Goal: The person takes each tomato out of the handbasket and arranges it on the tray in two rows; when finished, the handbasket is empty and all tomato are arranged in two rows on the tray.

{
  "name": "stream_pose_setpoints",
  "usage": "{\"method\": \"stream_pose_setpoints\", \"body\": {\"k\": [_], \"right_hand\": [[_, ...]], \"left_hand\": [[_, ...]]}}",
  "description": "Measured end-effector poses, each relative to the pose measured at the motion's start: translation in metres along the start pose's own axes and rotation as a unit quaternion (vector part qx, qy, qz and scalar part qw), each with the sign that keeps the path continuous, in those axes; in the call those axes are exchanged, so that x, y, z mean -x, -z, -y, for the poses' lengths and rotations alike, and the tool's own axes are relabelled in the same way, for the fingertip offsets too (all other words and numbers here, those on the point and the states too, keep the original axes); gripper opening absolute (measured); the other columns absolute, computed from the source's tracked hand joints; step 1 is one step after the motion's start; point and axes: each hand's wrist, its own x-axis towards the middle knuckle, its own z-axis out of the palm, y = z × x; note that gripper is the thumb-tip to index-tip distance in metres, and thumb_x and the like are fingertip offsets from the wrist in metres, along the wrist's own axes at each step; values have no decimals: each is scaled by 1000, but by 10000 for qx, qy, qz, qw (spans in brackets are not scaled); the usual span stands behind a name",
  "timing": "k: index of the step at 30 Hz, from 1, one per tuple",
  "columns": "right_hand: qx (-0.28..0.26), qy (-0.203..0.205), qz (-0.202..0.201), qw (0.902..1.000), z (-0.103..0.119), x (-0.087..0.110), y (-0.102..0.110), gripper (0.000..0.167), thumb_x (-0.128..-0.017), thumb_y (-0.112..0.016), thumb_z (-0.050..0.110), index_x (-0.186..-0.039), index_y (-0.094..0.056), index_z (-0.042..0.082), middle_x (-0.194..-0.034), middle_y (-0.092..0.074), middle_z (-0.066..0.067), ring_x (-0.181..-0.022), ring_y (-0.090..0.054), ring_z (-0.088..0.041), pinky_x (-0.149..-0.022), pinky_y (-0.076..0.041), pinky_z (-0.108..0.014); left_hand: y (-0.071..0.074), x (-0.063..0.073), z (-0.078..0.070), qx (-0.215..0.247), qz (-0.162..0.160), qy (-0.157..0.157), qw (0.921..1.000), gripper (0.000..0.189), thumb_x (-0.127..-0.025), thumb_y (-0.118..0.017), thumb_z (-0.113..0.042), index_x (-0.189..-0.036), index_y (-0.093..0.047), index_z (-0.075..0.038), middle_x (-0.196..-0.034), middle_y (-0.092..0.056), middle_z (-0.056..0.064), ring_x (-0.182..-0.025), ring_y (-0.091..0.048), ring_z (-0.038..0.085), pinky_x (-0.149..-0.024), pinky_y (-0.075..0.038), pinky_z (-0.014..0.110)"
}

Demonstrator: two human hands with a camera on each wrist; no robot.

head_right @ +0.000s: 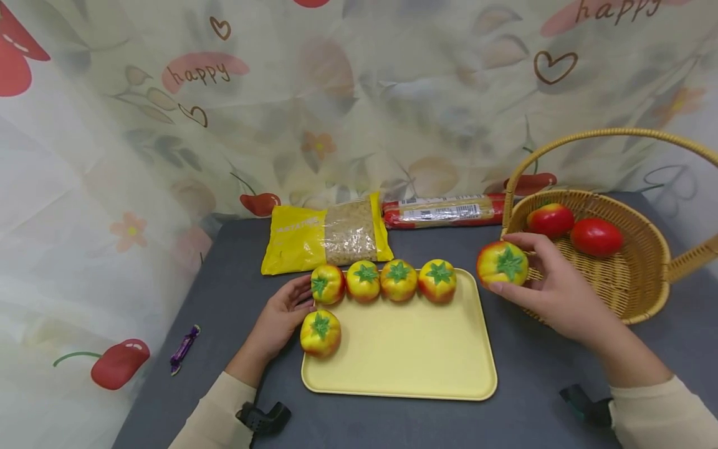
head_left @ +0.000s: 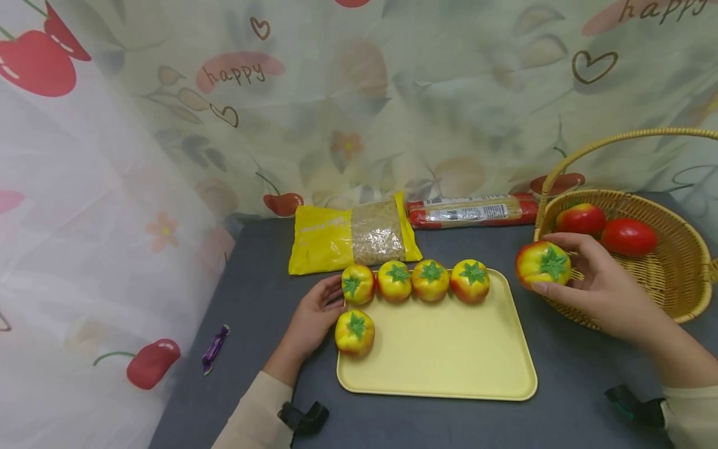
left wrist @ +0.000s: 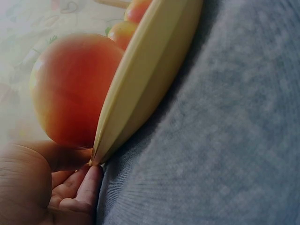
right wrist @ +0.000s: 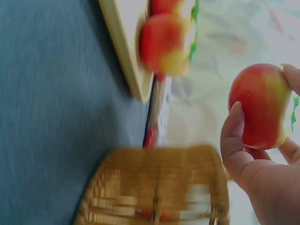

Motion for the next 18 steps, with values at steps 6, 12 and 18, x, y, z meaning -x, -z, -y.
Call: {"method": "stream_pose_setpoints", "body": {"k": [6, 12, 18], "right_hand": [[-88, 71, 452, 9989, 10, -2, -31, 71, -94, -81, -8, -154, -42, -3, -146, -44, -17, -108, -64, -13, -82, -63, -25], [-105, -121, 872, 9961, 11, -1, -60, 71, -96, -86, 5, -155, -48, -2, -146, -45, -20, -122, -58, -29, -86, -63, -29], [-388, -210, 1163, 9922, 8, 1, -83, 71, -96, -87, 11, -156, -50, 3, -153, -43, -20, -121, -57, -41, -81, -64, -33]], "left_hand": [[0, 0, -1, -5, -5, -5, 10000, 64, -101, -70, 8, -161, -49, -3, -160, -53, 16, -146, -51, 32, -117, -46, 48], [0, 1, -2, -7, 7, -8, 10000, 64, -102, -69, 8, -162, -48, -3, -160, -52, 16, -147, -50, 32, -117, -46, 48], [0, 2, -3, 10, 30, -1, 10000, 65, -102, -69, 9, -162, -47, -2, -161, -51, 17, -147, -50, 33, -117, -46, 49]]}}
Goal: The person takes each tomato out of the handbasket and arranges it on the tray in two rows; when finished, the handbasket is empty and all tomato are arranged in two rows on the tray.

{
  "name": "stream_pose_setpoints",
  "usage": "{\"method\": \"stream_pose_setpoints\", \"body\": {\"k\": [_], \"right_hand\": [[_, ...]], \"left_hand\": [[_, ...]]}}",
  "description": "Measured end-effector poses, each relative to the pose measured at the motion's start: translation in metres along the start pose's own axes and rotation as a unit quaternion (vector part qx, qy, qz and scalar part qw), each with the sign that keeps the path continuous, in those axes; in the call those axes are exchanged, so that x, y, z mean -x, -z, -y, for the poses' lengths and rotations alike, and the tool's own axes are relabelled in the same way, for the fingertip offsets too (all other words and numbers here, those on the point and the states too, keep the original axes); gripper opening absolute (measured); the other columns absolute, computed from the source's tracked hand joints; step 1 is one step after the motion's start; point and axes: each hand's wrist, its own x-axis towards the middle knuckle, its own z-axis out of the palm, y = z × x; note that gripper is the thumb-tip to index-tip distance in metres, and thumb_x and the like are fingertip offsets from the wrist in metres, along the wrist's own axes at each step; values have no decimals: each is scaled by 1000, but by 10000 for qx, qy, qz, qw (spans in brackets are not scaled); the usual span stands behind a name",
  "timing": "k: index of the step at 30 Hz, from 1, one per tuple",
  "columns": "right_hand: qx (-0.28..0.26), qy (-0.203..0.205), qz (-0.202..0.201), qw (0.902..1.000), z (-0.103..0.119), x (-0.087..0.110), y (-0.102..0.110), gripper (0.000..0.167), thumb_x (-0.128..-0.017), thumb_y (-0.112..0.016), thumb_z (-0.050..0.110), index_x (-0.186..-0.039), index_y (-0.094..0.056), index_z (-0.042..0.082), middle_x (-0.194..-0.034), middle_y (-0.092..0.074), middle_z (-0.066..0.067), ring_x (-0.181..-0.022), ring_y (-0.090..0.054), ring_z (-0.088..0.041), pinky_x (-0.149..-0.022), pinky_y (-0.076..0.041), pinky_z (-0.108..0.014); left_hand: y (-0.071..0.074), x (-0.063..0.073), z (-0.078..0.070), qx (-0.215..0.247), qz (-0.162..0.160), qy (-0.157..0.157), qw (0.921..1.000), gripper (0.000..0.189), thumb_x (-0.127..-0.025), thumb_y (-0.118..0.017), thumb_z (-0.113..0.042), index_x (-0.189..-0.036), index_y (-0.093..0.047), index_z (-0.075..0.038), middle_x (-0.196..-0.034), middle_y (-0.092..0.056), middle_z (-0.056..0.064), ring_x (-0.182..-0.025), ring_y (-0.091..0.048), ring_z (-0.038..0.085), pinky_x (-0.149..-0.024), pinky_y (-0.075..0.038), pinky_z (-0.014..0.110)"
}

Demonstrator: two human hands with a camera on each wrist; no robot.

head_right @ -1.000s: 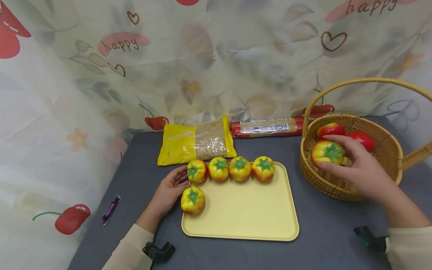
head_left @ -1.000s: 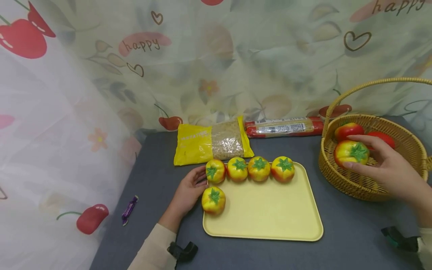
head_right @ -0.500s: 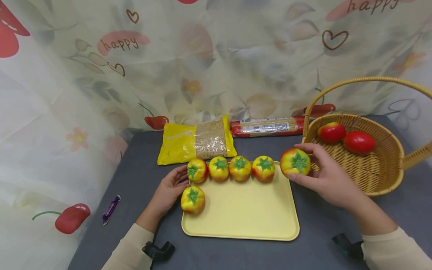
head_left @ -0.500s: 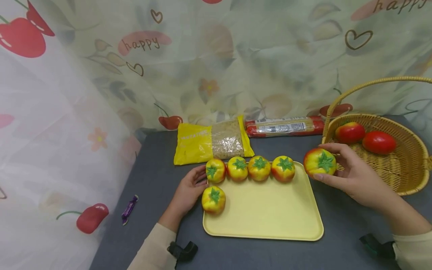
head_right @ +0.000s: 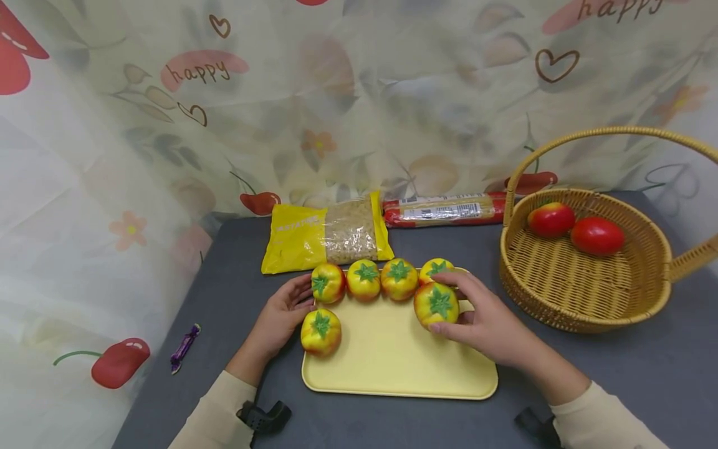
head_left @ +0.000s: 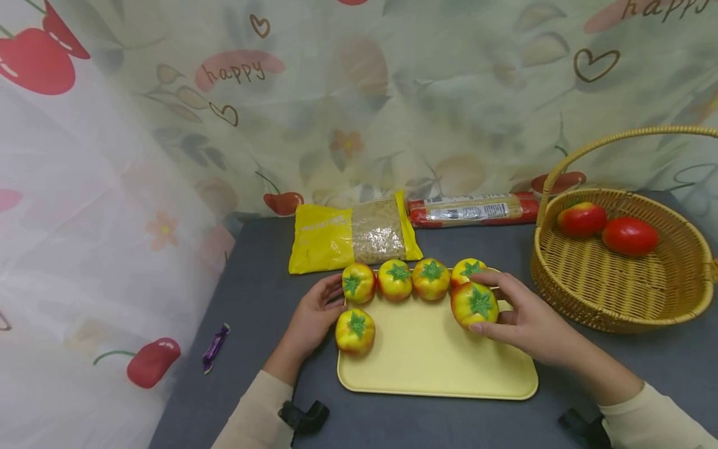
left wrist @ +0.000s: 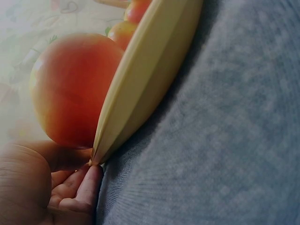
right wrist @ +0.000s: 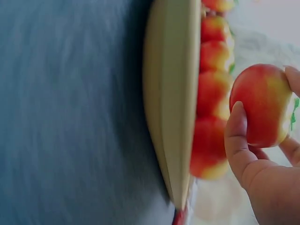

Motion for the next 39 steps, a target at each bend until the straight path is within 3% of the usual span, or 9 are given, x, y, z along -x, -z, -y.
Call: {"method": "stream_pose_setpoints", "body": {"k": [9, 23, 29, 39], "right_hand": [[-601, -92, 545, 9967, 1, -9, -30, 71, -92, -91, 12, -152, -54, 5, -150, -49, -18, -121, -56, -40, -82, -65, -39], [-629, -168, 1111, 9917, 13, -28, -64, 71, -96, -89, 20, -156, -53, 7, -155, -49, -14, -132, -50, -40, -91, -63, -36], [-609, -329, 1099, 9915, 16, -39, -78, 71, -96, -88, 21, -155, -52, 6, -157, -49, -12, -134, -50, -39, -88, -63, -36], [86, -326, 863, 9957, 14, -49, -91, 70, -93, -91, 28, -153, -58, 10, -150, -53, -12, -130, -55, -35, -90, -60, -39]], "left_hand": [[0, 1, -3, -39, -26, 34, 10000, 65, -102, -69, 9, -162, -47, -2, -161, -51, 17, -147, -50, 33, -117, -46, 49], [0, 1, -3, -44, -23, 54, 10000, 65, -101, -69, 10, -162, -47, -2, -161, -51, 17, -146, -51, 33, -117, -46, 49], [0, 0, -2, -37, -29, 67, 10000, 65, -101, -69, 9, -162, -47, -2, -161, -52, 17, -146, -50, 33, -117, -46, 49], [0, 0, -3, 5, 0, 49, 10000, 65, -102, -68, 9, -162, -46, -1, -161, -51, 18, -147, -50, 33, -116, -47, 48]]}}
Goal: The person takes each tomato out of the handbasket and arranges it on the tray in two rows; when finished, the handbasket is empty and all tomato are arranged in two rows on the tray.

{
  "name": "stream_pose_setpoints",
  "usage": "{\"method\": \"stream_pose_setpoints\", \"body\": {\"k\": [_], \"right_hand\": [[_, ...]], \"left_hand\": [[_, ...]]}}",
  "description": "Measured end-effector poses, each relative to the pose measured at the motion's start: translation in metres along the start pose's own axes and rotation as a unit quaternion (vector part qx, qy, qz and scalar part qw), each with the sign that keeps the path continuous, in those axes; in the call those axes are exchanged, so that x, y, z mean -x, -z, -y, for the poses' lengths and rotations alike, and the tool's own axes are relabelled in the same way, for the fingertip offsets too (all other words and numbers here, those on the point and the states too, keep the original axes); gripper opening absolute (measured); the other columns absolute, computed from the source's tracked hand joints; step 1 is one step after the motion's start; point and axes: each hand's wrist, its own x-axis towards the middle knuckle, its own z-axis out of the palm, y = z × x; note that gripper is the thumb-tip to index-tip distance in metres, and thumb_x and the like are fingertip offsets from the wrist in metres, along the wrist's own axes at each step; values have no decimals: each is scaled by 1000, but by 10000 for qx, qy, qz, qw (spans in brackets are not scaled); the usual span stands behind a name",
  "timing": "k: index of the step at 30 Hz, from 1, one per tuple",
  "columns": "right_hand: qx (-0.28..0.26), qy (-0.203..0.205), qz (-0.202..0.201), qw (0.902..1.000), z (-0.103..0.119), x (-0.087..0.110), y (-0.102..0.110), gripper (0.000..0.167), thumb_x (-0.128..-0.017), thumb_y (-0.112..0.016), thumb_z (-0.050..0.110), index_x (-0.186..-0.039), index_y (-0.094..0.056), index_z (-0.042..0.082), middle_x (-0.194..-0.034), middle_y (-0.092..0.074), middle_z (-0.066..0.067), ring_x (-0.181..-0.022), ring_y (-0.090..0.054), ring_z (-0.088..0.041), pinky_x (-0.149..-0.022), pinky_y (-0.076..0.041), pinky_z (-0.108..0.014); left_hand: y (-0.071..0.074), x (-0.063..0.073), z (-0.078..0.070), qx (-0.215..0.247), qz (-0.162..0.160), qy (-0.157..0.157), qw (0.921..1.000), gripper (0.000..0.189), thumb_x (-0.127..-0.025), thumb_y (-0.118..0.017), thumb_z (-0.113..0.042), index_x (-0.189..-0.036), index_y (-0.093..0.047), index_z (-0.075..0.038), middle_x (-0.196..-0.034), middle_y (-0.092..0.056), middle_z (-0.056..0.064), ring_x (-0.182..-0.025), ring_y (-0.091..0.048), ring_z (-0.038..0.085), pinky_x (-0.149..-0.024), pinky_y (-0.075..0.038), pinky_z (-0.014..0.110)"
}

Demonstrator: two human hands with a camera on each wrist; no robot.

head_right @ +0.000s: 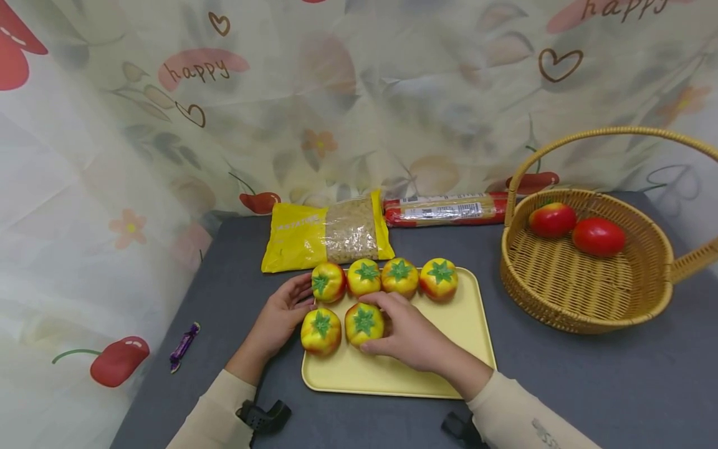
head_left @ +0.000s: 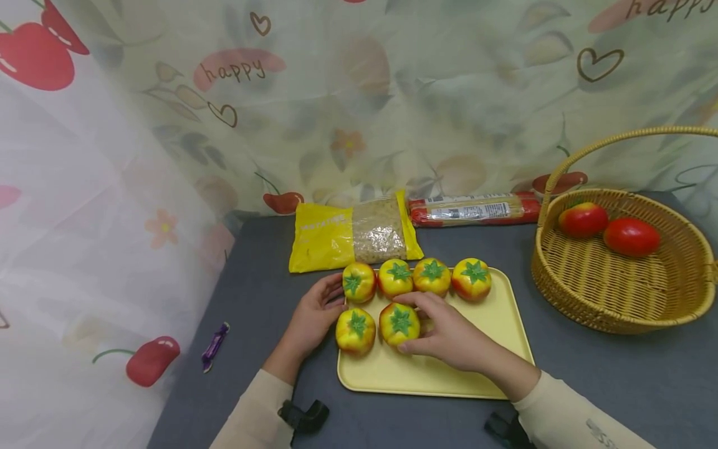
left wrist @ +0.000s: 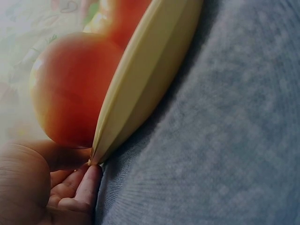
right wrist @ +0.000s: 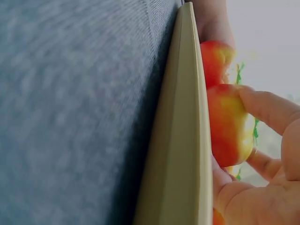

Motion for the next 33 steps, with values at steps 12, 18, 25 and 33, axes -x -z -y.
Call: {"method": "stream_pose_setpoints", "body": {"k": [12, 18, 25, 33], "right_hand": [[-97, -147, 21, 9998, 3, -3, -6, 73, -94, -91, 26, -155, -56, 6, -150, -54, -13, -124, -57, -30, -87, -61, -36], [-32, -140, -19, 9999, 4, -2, -7, 74, -94, -91, 26, -155, -55, 5, -152, -53, -14, -128, -55, -31, -86, -61, -36], [39, -107, -44, 9999, 7, 2, -4, 73, -95, -89, 29, -156, -54, 8, -153, -51, -15, -125, -56, -31, -85, -62, -34], [20, -122, -208, 9997, 10, 11, 11, 68, -100, -84, 31, -157, -54, 10, -156, -50, -14, -132, -57, -38, -88, -62, -37]], "left_hand": [[-1, 0, -1, -67, -29, 18, 10000, 65, -102, -69, 8, -162, -47, -2, -161, -51, 17, -147, -50, 33, -117, -46, 49], [-1, 0, 0, -72, -30, 8, 10000, 65, -102, -69, 9, -162, -47, -2, -161, -52, 17, -146, -50, 32, -117, -46, 49], [-1, -1, 2, -106, -45, -10, 9999, 65, -102, -68, 10, -162, -47, -1, -160, -52, 18, -146, -50, 33, -117, -46, 49], [-2, 0, 1, -97, -43, -14, 9999, 65, -102, -68, 10, -162, -47, -2, -160, -52, 18, -147, -50, 33, -117, -46, 49]]}}
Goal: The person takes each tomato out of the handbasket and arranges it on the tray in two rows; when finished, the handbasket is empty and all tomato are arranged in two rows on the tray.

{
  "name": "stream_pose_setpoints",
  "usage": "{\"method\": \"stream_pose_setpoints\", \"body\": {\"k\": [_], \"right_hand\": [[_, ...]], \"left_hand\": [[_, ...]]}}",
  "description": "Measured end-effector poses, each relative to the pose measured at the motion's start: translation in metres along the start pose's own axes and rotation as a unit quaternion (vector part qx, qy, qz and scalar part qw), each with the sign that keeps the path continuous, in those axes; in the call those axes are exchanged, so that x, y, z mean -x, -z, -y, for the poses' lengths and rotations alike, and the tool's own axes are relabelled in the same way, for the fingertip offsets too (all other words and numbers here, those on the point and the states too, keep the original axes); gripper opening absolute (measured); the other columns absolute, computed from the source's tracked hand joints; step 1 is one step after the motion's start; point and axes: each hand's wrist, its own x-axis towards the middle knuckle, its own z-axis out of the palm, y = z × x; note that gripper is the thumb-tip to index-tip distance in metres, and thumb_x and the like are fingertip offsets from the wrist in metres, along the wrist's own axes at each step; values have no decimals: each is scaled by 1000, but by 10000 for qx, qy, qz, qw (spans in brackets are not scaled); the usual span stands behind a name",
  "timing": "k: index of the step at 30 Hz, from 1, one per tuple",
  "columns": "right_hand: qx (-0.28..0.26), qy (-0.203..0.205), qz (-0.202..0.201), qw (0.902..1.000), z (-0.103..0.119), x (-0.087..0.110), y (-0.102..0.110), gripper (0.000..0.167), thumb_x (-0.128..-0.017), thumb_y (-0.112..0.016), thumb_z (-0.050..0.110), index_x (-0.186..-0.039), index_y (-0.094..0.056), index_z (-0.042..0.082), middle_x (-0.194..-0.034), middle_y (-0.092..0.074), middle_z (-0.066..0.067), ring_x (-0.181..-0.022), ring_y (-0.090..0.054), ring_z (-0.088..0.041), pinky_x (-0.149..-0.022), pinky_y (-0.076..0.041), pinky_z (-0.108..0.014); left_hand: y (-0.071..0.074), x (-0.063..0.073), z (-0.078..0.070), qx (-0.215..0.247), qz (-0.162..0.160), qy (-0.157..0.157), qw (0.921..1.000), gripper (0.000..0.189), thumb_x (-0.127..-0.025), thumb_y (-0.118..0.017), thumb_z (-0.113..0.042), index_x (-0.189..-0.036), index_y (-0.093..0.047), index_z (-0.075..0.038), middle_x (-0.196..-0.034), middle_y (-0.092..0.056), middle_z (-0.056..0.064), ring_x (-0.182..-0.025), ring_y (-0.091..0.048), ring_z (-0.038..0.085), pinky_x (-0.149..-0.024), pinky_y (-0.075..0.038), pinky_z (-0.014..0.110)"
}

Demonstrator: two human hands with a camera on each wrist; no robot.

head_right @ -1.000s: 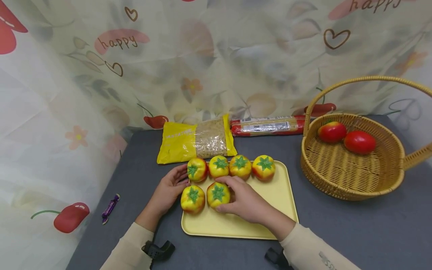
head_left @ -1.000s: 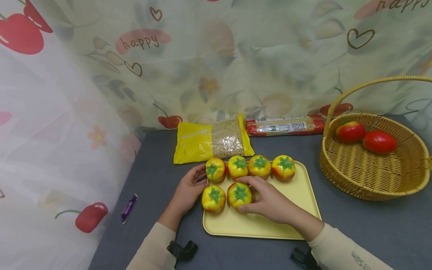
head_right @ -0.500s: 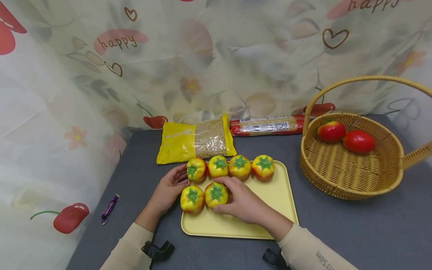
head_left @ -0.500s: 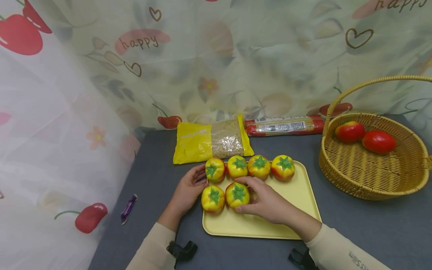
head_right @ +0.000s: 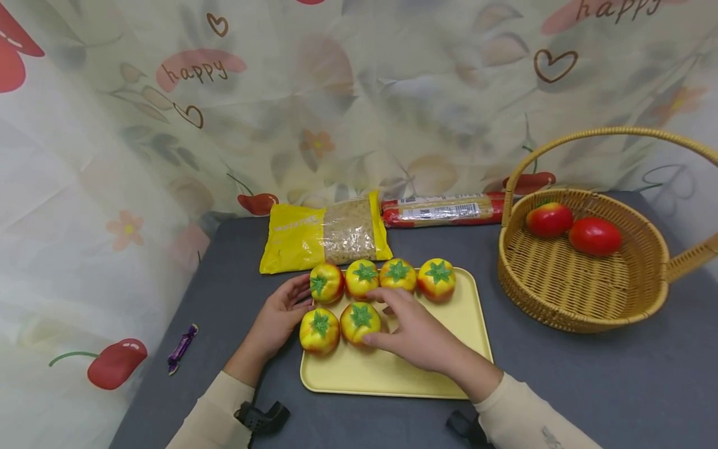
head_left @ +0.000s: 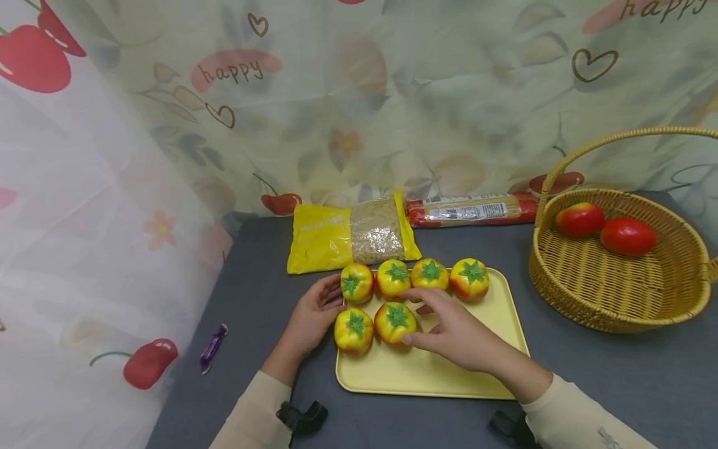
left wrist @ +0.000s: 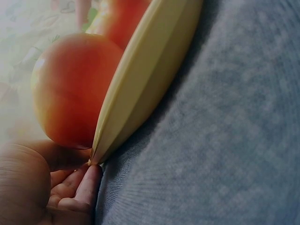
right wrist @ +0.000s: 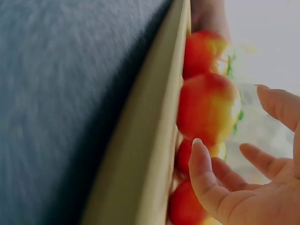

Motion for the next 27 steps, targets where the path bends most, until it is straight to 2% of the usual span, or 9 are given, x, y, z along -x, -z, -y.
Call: {"method": "stream_pose_setpoints", "body": {"k": [6, 14, 18, 22, 27], "right_hand": [[-24, 194, -291, 9994, 3, 8, 17, 66, -102, -81, 28, -158, -52, 6, -156, -54, -14, -134, -58, -39, -91, -60, -44], [91, 503, -863, 9950, 4, 19, 48, 58, -105, -78, 23, -154, -54, 6, -145, -61, -14, -125, -65, -35, -94, -60, -45], [186, 577, -1146, 9916, 4, 25, 65, 55, -106, -75, 19, -156, -53, 9, -143, -61, -16, -125, -64, -35, -94, -60, -35], [180, 675, -1372, 9881, 2, 28, 83, 53, -108, -71, 14, -158, -51, 7, -145, -59, -19, -127, -59, -36, -94, -55, -21], [349, 862, -1725, 9806, -7, 31, 105, 49, -111, -64, 8, -157, -50, 4, -143, -60, -17, -126, -57, -21, -94, -49, -13]], "left_hand": [[1, -1, 2, 35, 12, -2, 10000, 65, -102, -68, 10, -162, -47, -2, -160, -52, 17, -147, -50, 33, -117, -46, 49], [2, -2, 5, 41, 22, 22, 10000, 64, -102, -68, 9, -162, -48, -2, -160, -52, 17, -146, -51, 32, -117, -46, 49], [2, -2, 5, 42, 35, 5, 10000, 64, -102, -69, 9, -162, -48, -3, -160, -52, 17, -146, -51, 32, -117, -46, 49], [2, -2, 4, 46, 52, -8, 10000, 65, -102, -69, 8, -162, -47, -3, -160, -52, 16, -146, -51, 32, -117, -46, 48], [2, -1, 4, 73, 63, -36, 9999, 65, -102, -68, 8, -162, -47, -3, -161, -51, 17, -146, -50, 33, -116, -47, 48]]}}
